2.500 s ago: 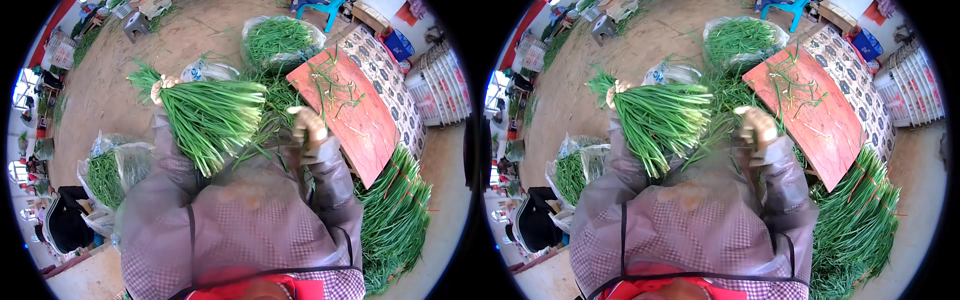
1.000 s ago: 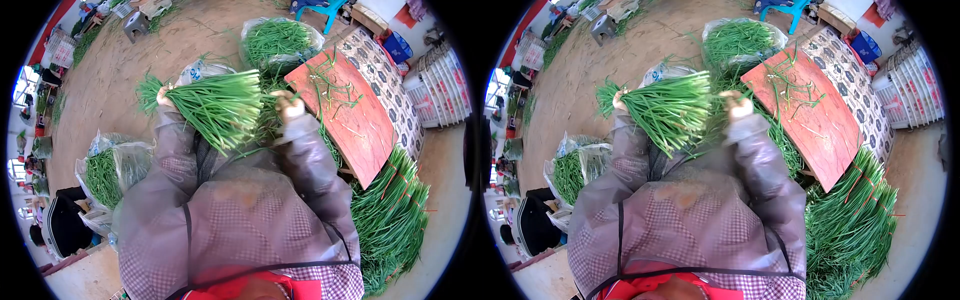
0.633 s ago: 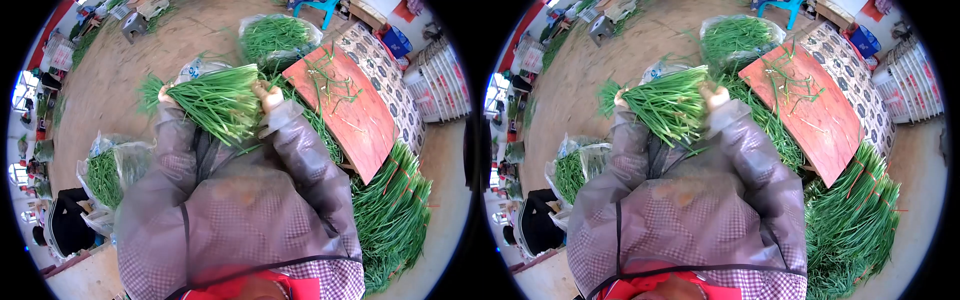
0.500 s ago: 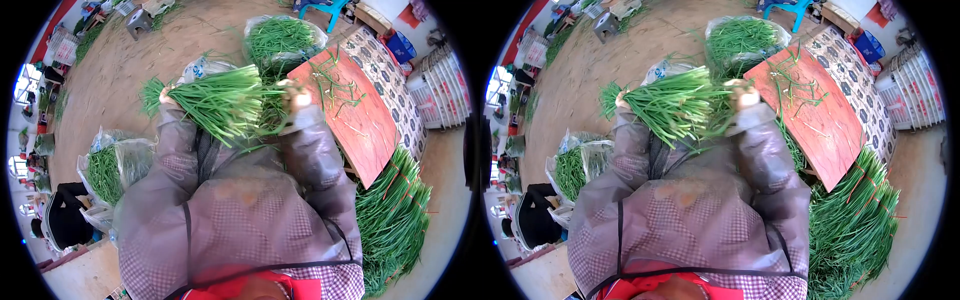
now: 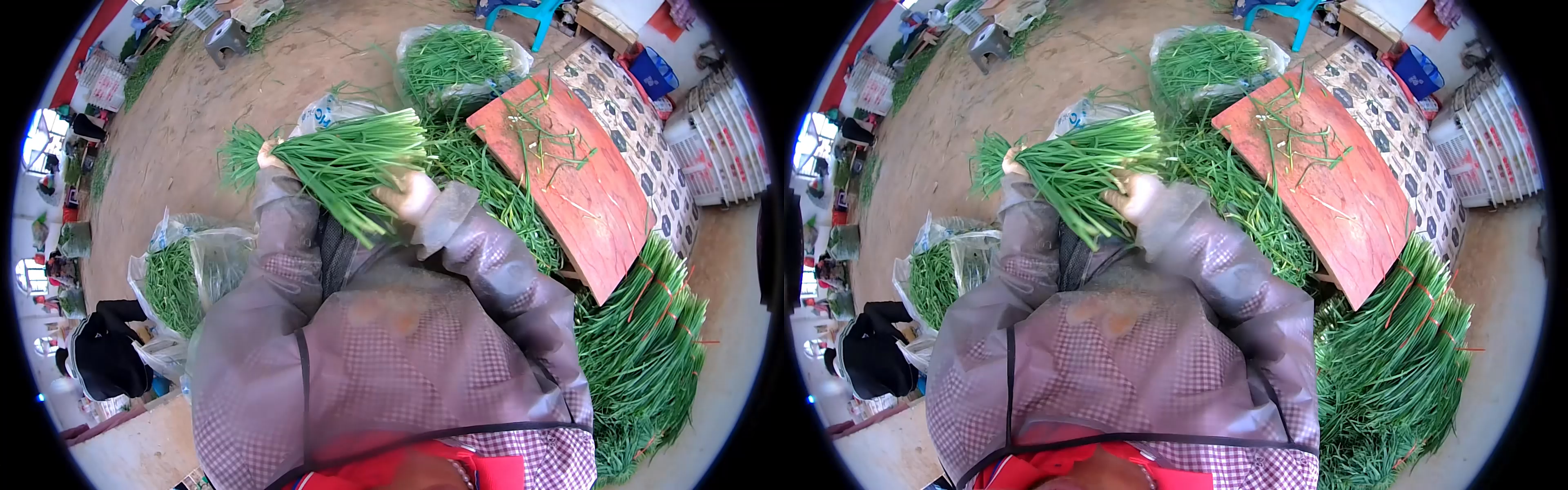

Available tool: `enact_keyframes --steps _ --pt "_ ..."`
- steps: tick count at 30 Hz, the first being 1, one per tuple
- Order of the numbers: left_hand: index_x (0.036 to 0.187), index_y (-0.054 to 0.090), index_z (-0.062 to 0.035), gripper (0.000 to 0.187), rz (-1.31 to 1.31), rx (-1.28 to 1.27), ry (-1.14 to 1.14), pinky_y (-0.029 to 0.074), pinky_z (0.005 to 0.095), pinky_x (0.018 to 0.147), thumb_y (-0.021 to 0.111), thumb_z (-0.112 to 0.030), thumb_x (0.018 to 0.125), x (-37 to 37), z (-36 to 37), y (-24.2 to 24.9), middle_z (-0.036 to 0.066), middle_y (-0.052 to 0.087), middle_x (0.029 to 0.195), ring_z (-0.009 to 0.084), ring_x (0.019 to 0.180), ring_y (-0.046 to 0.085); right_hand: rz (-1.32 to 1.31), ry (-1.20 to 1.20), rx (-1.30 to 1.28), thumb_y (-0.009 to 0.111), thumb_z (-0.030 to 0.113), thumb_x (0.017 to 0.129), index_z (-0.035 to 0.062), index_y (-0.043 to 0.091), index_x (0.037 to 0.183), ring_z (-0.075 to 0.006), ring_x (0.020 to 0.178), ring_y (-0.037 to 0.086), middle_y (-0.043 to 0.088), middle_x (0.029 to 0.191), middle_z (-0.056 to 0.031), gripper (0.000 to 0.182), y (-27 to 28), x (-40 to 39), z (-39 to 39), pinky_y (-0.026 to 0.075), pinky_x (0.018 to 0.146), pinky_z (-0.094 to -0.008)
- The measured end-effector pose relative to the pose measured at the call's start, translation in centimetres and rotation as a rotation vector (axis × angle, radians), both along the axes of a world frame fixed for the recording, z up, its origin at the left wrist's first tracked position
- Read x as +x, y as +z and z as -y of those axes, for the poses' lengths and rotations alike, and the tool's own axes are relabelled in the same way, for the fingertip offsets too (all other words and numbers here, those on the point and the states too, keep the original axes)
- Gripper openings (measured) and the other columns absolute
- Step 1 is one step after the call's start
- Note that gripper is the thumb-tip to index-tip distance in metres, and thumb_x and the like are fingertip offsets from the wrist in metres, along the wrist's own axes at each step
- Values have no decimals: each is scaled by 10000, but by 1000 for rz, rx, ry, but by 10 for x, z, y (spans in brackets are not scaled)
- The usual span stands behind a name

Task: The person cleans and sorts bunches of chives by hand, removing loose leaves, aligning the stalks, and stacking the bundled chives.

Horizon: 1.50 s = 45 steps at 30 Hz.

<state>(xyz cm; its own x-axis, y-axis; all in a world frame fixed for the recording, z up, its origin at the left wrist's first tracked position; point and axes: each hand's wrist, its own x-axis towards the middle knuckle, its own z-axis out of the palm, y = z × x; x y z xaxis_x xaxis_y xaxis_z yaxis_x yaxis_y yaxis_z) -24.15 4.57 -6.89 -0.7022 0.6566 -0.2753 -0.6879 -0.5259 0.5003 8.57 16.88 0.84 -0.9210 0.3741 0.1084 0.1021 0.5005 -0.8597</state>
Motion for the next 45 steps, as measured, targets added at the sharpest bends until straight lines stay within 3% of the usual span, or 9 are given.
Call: enact_keyframes --steps 3,5,12,15,20,23,34,41,45 --pt "639 515 -22 177 -54 -202 158 515 513 687 439 -162 715 13 -4 11 181 592 678 351 653 584 -197 13 -197 563 230 887 39 531 1225 -238 811 615 650 948 -138 389 -2 18 2 483 710 -336" --pt "661 510 -26 159 -28 -162 178 516 514 650 450 -161 720 7 -6 -1 173 585 675 346 627 579 -13 60 -872 542 225 912 46 590 1116 -94 558 478 570 712 -23 276 28 44 2 364 494 -249" --pt "731 521 -18 166 38 -198 244 517 497 618 437 -160 734 -6 -3 -24 172 588 720 350 636 580 -117 -44 -1285 579 221 903 48 634 923 -34 498 408 515 605 60 182 6 143 -66 278 437 -203" --pt "766 535 -4 186 74 -209 230 522 508 643 425 -153 750 -8 0 -29 193 598 758 361 661 589 456 -242 141 584 296 856 58 637 956 -316 717 625 668 783 -131 264 -20 144 -75 491 680 -397" --pt "887 553 23 272 65 -285 242 492 570 779 398 -176 784 -4 6 -31 241 614 937 413 822 599 480 -141 590 618 331 779 74 556 1142 -396 1033 540 516 1202 -219 450 -5 114 -46 453 860 -463" --pt "855 550 8 220 121 -269 206 489 580 759 417 -147 774 28 4 6 226 612 905 402 795 596 -159 -173 344 699 369 682 71 408 1323 -403 1150 484 460 1290 -233 764 15 74 -33 415 958 -432" --pt "926 569 37 317 65 -243 212 493 560 788 420 -201 780 17 8 -7 240 616 960 410 838 602 -33 75 208 554 226 902 47 591 1148 -229 877 650 664 982 -134 307 11 22 19 508 789 -329" --pt "971 582 56 382 65 -250 210 495 548 807 422 -235 783 2 13 -29 249 619 995 415 864 606 27 49 -796 542 217 913 56 627 837 -70 564 459 556 695 19 197 -19 118 -47 354 511 -220" --pt "992 590 50 396 20 -240 173 495 538 823 428 -250 791 5 14 -39 248 620 1014 416 883 606 581 -78 211 550 201 897 31 639 977 -122 595 531 607 733 -37 208 -2 140 -57 416 540 -275"
